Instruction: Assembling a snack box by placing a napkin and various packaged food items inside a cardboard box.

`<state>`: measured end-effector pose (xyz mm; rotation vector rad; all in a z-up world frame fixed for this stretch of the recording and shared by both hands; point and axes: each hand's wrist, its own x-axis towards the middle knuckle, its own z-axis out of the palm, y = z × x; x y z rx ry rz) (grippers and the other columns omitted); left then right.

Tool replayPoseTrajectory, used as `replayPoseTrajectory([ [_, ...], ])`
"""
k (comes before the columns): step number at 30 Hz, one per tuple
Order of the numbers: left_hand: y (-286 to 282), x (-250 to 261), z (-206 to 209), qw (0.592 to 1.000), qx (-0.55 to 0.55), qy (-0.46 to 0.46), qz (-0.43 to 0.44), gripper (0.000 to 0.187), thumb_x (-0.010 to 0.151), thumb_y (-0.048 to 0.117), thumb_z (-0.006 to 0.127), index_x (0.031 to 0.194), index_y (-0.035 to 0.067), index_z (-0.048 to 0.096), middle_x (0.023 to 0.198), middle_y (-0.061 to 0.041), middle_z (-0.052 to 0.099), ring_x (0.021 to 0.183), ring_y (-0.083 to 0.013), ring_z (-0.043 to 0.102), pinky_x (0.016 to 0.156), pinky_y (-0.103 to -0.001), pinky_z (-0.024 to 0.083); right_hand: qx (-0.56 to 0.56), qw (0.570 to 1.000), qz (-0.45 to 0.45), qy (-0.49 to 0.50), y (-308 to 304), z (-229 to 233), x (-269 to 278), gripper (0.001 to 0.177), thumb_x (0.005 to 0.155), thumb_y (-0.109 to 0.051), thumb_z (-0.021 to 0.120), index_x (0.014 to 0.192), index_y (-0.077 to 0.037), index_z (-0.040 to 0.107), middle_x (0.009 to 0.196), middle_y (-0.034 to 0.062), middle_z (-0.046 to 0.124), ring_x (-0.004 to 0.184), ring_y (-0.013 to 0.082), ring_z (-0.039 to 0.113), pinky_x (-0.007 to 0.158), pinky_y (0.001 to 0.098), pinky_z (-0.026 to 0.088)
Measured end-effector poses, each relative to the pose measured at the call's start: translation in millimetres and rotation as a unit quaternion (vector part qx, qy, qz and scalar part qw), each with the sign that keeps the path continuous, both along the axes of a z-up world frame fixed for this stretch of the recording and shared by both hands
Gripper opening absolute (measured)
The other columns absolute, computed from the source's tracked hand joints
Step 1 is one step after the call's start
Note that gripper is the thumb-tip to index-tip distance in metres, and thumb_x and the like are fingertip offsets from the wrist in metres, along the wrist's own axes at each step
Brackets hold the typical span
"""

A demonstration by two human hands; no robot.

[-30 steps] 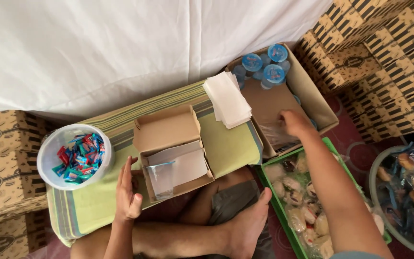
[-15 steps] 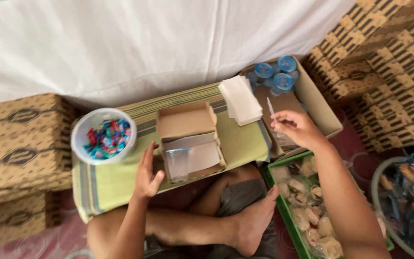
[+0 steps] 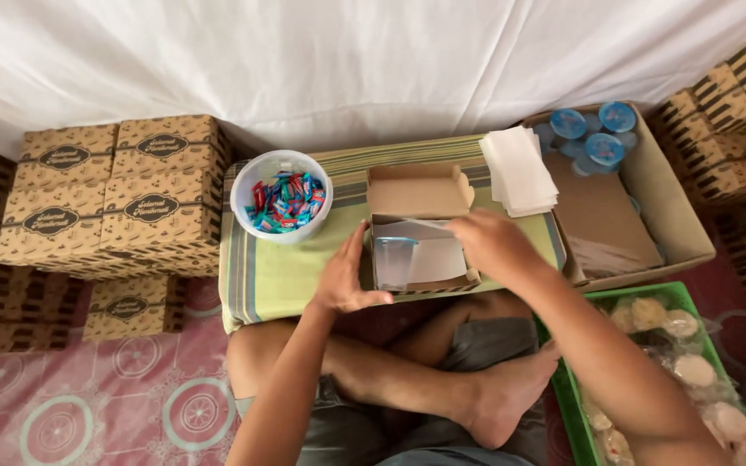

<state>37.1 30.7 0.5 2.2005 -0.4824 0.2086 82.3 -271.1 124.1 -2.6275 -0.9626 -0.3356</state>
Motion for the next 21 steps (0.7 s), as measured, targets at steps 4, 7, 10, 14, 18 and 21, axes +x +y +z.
replayPoseTrajectory([
  [4, -2.6, -1.9, 8.6, 0.999, 0.029, 0.018, 0.006, 0.157, 0.045, 0.087, 0.08, 0.163, 0.002, 0.021, 0.148, -0.03, 0.049, 0.132, -0.0506, 0.054, 0.112, -0.061, 0.045, -0.122, 0.986, 0.087, -0.076, 32.7, -32.4, 16.5, 0.02, 0.086, -0.003, 0.068, 0.1, -0.016, 0.074, 0.086, 0.0013, 0.071, 0.087, 0.0209, 0.069, 0.077, 0.0314, 0.057],
  [7, -3.0, -2.5, 19.5, 0.997, 0.052, 0.048, 0.009, 0.157, 0.045, 0.087, 0.08, 0.164, 0.004, 0.019, 0.15, -0.029, 0.047, 0.135, -0.0485, 0.052, 0.115, -0.057, 0.044, -0.17, 0.976, 0.097, -0.098, 44.9, -45.2, 27.5, 0.014, 0.083, -0.005, 0.072, 0.092, -0.016, 0.073, 0.083, -0.0014, 0.07, 0.087, 0.0168, 0.067, 0.074, 0.0251, 0.056],
  [10, -3.8, -1.7, 28.5, 0.995, 0.063, 0.072, 0.008, 0.158, 0.045, 0.088, 0.079, 0.164, 0.004, 0.018, 0.151, -0.03, 0.046, 0.136, -0.0484, 0.051, 0.116, -0.057, 0.044, -0.152, 0.978, 0.12, -0.075, 54.3, -48.6, 34.0, 0.012, 0.087, 0.001, 0.071, 0.088, -0.011, 0.07, 0.079, 0.0016, 0.07, 0.084, 0.0193, 0.067, 0.072, 0.027, 0.056],
  [14, -2.9, -1.1, 27.9, 0.995, 0.061, 0.075, 0.008, 0.158, 0.045, 0.088, 0.079, 0.164, 0.004, 0.017, 0.152, -0.029, 0.046, 0.138, -0.0473, 0.05, 0.117, -0.055, 0.043, -0.145, 0.977, 0.132, -0.087, 51.0, -57.3, 43.0, 0.013, 0.089, 0.001, 0.068, 0.085, -0.011, 0.068, 0.075, 0.0009, 0.068, 0.078, 0.0182, 0.066, 0.064, 0.026, 0.056],
  [18, -3.2, -0.1, 28.2, 0.996, 0.052, 0.07, 0.008, 0.156, 0.047, 0.087, 0.079, 0.164, 0.003, 0.018, 0.151, -0.029, 0.046, 0.138, -0.0476, 0.05, 0.116, -0.056, 0.044, -0.165, 0.969, 0.131, -0.133, 50.2, -59.3, 39.9, 0.014, 0.088, 0.001, 0.068, 0.085, -0.012, 0.065, 0.072, -0.0002, 0.064, 0.078, 0.0181, 0.065, 0.062, 0.0251, 0.055],
  [21, -4.1, -0.8, 30.2, 0.996, 0.047, 0.072, 0.008, 0.156, 0.047, 0.086, 0.079, 0.164, 0.002, 0.018, 0.151, -0.031, 0.045, 0.138, -0.0488, 0.049, 0.115, -0.057, 0.044, -0.16, 0.966, 0.124, -0.163, 48.4, -38.9, 29.2, 0.012, 0.09, -0.001, 0.068, 0.089, -0.013, 0.066, 0.077, -0.001, 0.065, 0.081, 0.0161, 0.066, 0.062, 0.0229, 0.055],
])
